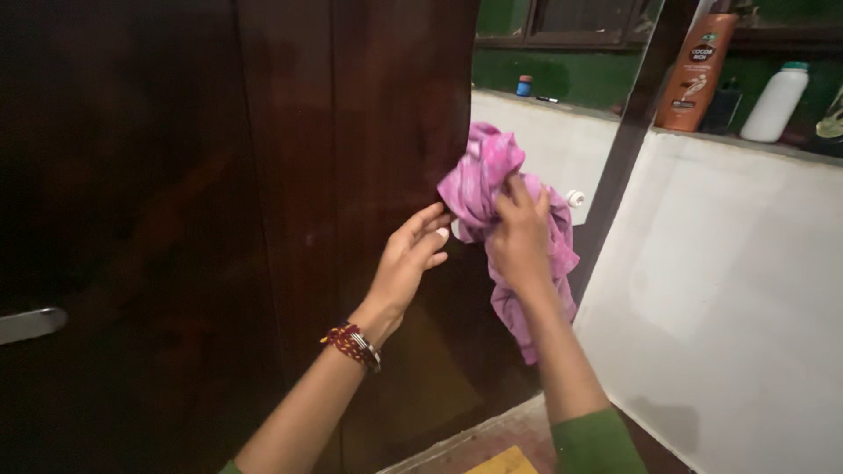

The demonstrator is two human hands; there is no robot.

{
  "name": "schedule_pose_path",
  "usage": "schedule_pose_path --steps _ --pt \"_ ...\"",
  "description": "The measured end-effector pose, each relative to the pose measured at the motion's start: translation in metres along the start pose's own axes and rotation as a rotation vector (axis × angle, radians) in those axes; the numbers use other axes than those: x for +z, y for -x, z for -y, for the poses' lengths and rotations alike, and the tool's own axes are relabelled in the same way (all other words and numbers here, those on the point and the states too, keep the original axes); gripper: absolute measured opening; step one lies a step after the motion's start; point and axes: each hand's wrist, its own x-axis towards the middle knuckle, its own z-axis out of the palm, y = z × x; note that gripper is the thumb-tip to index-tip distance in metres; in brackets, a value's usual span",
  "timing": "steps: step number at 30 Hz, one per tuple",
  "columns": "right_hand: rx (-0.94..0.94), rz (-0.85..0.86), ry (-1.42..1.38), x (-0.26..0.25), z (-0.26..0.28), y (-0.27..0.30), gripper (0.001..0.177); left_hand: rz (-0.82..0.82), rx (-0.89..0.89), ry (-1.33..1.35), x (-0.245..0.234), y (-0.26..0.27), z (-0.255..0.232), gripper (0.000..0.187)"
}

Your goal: The person sprays a cleaning solution onto a mirror and a wooden door, then wipes both surfaces with a pink cloth. The person also opens the door briefly while continuing to wipe.

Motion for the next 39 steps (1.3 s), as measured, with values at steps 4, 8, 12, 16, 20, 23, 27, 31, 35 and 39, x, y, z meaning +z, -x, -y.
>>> schedule_pose_path --steps 4,8,12,16,20,23,27,31,35,39 --pt "0.053 -0.039 0.062 0.002 -0.020 0.024 0.031 -0.015 -0.002 0.008 -0.001 0.006 -0.016 0.067" --pt "0.287 0.054 0.051 0.001 -0.013 0.053 0.043 -0.027 0.018 -0.005 -0.003 0.009 -0.032 0.067" --pt "0.303 0.180 0.051 -0.007 0.023 0.071 0.044 -0.041 -0.001 0.013 -0.004 0.011 -0.041 0.066" --pt "0.071 0.088 0.087 -0.018 0.061 0.072 0.035 -0.064 -0.011 0.023 -0.002 0.011 -0.038 0.063" --pt "-0.005 0.028 0.154 -0.027 0.076 0.046 0.018 -0.062 0.011 0.055 0.002 0.011 -0.031 0.061" --pt "0.021 -0.039 0.175 -0.023 0.070 0.028 0.013 -0.065 0.013 0.040 -0.002 0.013 -0.024 0.060" --pt "0.217 -0.093 0.153 -0.011 0.035 0.010 0.015 -0.062 -0.003 0.016 -0.009 0.015 -0.018 0.060" --pt "0.360 -0.123 0.095 0.010 -0.002 0.017 0.027 -0.049 -0.003 0.002 -0.014 0.018 -0.012 0.059" --pt "0.237 -0.133 0.138 0.034 0.008 0.053 0.051 -0.056 0.019 0.016 -0.013 0.015 -0.007 0.059" --pt "0.208 0.018 0.003 0.031 0.041 0.069 0.041 -0.079 0.048 0.011 -0.004 0.012 0.001 0.057"
